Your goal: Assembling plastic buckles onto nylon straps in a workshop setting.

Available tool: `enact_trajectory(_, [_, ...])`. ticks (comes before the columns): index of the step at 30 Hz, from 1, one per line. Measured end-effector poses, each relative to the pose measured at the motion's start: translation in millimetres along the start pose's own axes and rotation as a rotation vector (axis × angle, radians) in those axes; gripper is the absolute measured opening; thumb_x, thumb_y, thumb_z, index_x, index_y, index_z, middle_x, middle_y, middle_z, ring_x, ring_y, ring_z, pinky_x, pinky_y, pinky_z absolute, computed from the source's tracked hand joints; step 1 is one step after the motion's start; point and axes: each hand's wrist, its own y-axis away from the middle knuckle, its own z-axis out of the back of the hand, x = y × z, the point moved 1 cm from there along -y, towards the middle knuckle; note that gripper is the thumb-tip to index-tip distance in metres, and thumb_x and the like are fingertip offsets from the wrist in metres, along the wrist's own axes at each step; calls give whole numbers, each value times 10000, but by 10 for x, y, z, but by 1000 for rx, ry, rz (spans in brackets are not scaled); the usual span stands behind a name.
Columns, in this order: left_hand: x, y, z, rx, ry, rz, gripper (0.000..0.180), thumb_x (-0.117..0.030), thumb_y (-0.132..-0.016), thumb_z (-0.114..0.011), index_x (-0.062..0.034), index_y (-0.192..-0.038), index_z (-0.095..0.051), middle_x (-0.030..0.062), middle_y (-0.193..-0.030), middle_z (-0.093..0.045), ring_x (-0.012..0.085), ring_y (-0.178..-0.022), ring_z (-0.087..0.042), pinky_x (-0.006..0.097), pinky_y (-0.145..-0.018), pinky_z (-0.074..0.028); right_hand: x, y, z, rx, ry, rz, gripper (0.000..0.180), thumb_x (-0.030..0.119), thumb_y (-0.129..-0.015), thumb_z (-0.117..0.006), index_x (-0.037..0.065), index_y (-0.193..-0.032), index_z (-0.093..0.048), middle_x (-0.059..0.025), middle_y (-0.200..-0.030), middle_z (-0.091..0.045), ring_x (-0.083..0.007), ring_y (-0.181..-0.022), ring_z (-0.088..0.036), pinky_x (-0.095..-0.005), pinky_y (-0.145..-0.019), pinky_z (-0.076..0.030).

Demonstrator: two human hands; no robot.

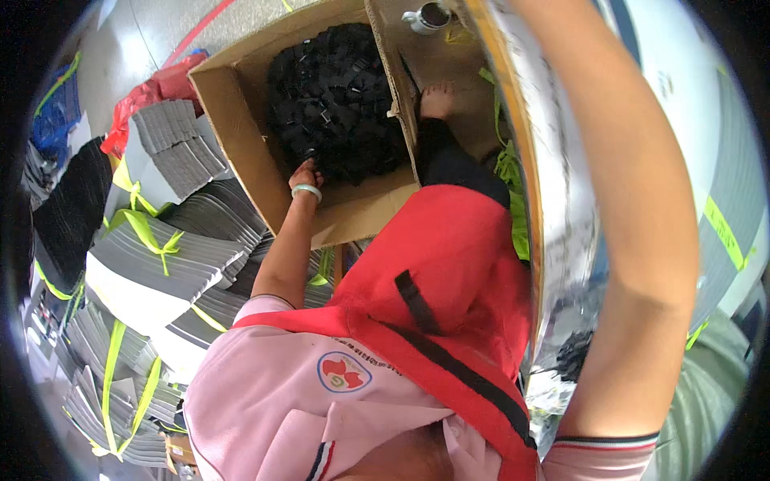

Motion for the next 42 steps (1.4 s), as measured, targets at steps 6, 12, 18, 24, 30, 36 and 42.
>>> enact_trajectory(6, [-654, 1502, -198, 549, 87, -182, 155, -122, -863, -698, -39, -987, -655, 28, -766, -606, 108, -517, -495, 233, -409, -363, 72, 827, 194, -361, -34, 239, 164, -31, -823, -531, 10, -851, -688, -176, -994, -636, -296, -944, -577, -376, -882, -472])
enact_trajectory(12, [-722, 2956, -37, 1043, -371, -453, 163, -115, -869, -699, -7, -982, -651, 21, -776, -586, 77, -537, -490, 233, -427, -344, 658, 2580, 231, 203, -327, -280, 245, 300, -872, -597, 59, -896, -635, -132, -878, -663, -337, -834, -627, -434, -705, -488])
enact_trajectory(18, [-391, 4033, -35, 1426, -747, -1176, 76, -43, -837, -700, 12, -885, -683, 11, -703, -570, 54, -547, -482, 223, -494, -378, 596, 3964, 617, 178, -747, -615, 198, 185, -878, -610, -3, -877, -670, -124, -744, -658, -239, -643, -638, -347, -595, -506])
enact_trajectory(24, [287, 4505, 169, 1570, -822, -774, 58, 10, -849, -666, 16, -903, -686, 8, -728, -576, 58, -532, -484, 203, -464, -368, 881, 5120, 1139, -4, -1055, -768, 175, 117, -875, -628, -51, -915, -652, -103, -768, -660, -136, -651, -653, -263, -564, -545])
enact_trajectory(30, [1004, 5017, 536, 1605, -658, -353, 110, -23, -903, -606, 25, -991, -652, 21, -718, -584, 86, -511, -486, 203, -439, -365, 1311, 5873, 1065, -679, -1487, -905, 175, 133, -926, -613, -7, -1022, -571, -82, -866, -642, -122, -730, -636, -242, -645, -539])
enact_trajectory(36, [1111, 5114, 573, 1719, -842, -300, 115, -95, -927, -596, 7, -952, -643, 72, -684, -607, 117, -496, -518, 215, -454, -400, 1412, 6424, 1204, -638, -1299, -820, 140, 112, -925, -610, 28, -1031, -577, -42, -867, -638, -95, -735, -612, -236, -647, -500])
enact_trajectory(42, [1031, 4988, 567, 1630, -1020, -152, 199, -215, -968, -552, -33, -905, -603, 99, -704, -620, 146, -487, -549, 232, -439, -423, 1084, 7471, 1780, -848, -1, -1249, 215, 252, -855, -651, 49, -926, -648, -111, -880, -641, -292, -810, -636, -383, -719, -511])
